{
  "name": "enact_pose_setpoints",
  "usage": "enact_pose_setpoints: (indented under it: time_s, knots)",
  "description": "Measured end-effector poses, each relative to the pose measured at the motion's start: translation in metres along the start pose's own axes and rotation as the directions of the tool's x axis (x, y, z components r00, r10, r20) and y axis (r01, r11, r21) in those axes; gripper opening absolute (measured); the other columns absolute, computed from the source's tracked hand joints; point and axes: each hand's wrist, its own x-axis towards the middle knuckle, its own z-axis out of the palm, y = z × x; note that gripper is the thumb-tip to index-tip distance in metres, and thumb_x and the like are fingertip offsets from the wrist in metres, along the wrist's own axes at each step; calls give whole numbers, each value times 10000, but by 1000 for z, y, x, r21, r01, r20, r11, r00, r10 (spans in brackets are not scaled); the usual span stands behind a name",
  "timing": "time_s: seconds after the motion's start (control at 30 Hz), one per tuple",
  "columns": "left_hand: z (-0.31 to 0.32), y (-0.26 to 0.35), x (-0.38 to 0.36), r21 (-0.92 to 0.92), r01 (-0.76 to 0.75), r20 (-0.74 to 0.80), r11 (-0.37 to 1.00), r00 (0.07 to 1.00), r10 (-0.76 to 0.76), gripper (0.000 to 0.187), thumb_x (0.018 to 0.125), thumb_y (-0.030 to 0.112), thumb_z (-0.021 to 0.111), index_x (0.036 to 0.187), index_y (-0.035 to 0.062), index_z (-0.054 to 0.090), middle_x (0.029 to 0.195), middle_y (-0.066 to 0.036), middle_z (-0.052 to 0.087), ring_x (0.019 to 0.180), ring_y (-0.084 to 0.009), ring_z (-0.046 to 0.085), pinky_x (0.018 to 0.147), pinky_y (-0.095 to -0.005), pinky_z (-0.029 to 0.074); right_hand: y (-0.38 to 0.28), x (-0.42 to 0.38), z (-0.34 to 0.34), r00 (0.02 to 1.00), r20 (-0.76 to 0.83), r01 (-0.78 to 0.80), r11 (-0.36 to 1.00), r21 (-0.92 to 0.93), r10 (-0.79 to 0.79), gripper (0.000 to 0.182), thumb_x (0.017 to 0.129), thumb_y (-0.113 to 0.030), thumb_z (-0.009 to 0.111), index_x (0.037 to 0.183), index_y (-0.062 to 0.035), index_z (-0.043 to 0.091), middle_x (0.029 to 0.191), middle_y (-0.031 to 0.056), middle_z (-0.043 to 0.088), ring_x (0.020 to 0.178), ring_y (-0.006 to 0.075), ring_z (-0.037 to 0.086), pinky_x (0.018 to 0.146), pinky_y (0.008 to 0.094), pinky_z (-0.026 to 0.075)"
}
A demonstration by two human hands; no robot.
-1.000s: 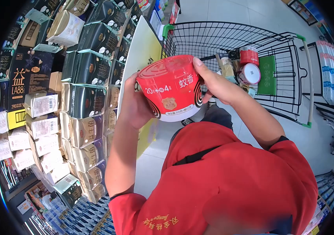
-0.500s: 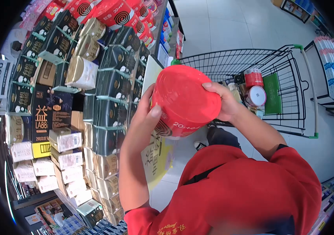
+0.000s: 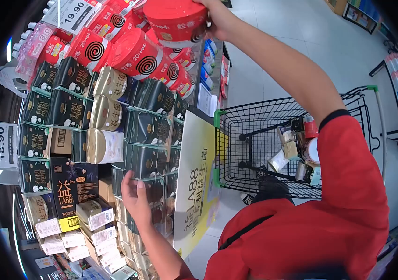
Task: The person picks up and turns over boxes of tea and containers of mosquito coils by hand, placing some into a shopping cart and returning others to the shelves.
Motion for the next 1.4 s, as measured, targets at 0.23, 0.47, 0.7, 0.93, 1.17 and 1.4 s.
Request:
enact_pose_setpoints:
  time_s: [0.23,0.47,0.7,0.93,1.17,1.4]
  knots:
    - [-2,-7,-3,-54,48,-36,997,998,-50,396,915,59,596,1303,-5,546,1117,-44,523,901,-96,502,810,-232,444,41,139,35,990,97,115,978,-174,-99,482,933,-374,542,1269,-29,560,1230,151,633,1077,266,619,927,412,494]
    - [-2,-13,-4,-12,11,-28,1000,1000,-11,374,884,36,624,1251,-22,582,1325,-115,513,1031,-144,517,843,-279,503,85,192,55,1000,-13,-5,985,-175,2,484,964,-385,523,1285,-23,553,1212,154,629,1070,254,622,904,395,506]
    - [-1,-15,-2,-6,-68,-5,998,998,68,358,890,25,616,1243,-24,583,1339,-130,515,1059,-161,537,848,-288,507,90,190,45,995,69,85,985,-152,-75,512,958,-397,540,1314,-28,532,1229,157,620,1091,256,615,913,399,503]
    - [0,-14,1,159,-69,-12,985,997,72,345,900,57,611,1237,-19,599,1316,-88,547,980,-112,542,775,-218,448,98,97,-62,994,40,108,976,-191,-102,543,952,-408,557,1342,-33,511,1247,160,610,1111,257,607,921,403,501]
    - [-2,-21,3,212,-159,27,964,987,157,368,904,90,624,1260,3,592,1308,-73,563,1018,-132,516,893,-252,402,151,-149,-180,987,-118,-158,746,-647,107,348,947,-401,547,972,-67,643,913,5,655,807,89,566,701,258,442]
    - [-1,-20,3,413,-321,157,852,947,280,402,925,167,637,1288,9,568,1364,-170,512,1270,-286,479,1085,-371,336,235,-379,-251,922,-270,-304,86,-949,279,458,974,-447,440,1119,-65,646,1004,207,678,967,402,635,855,478,486]
